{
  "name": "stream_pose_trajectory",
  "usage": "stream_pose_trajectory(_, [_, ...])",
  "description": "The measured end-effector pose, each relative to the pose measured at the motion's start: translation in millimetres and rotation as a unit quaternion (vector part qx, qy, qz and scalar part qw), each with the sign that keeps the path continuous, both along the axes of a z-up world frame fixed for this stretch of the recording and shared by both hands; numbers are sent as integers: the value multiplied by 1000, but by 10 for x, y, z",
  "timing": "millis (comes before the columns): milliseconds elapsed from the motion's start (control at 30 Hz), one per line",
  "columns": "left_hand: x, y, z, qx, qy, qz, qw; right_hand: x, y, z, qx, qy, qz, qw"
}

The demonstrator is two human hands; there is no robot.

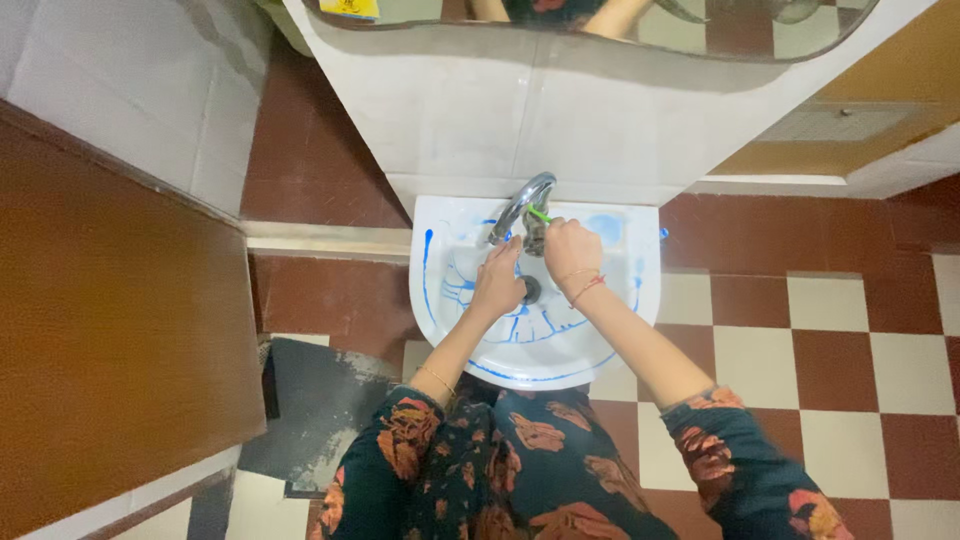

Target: The person pours blue liquid cleaner into a white bathroom sink and scrubs the basin with a green toothbrush. They repeatedly scrub the sink surface and faucet area while the cleaner spreads across the basin.

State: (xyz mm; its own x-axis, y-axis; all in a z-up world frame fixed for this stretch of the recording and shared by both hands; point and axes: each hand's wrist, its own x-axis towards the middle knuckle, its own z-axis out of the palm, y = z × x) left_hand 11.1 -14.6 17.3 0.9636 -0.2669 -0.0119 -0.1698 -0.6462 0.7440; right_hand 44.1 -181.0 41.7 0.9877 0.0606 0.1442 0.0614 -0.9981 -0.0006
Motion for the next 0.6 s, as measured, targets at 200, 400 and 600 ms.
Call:
stream_pose_trajectory(200, [44, 34, 7, -11, -37, -19, 999, -158, 75, -160, 11, 57, 1, 998])
stream_pose_trajectory(400, [48, 113, -57, -4, -54, -26, 998, -248, 50, -127, 4, 50, -12, 999])
stream_pose_trajectory(600, [50, 146, 43, -13, -17, -13, 1000, -149, -16, 57, 49, -18, 2, 999])
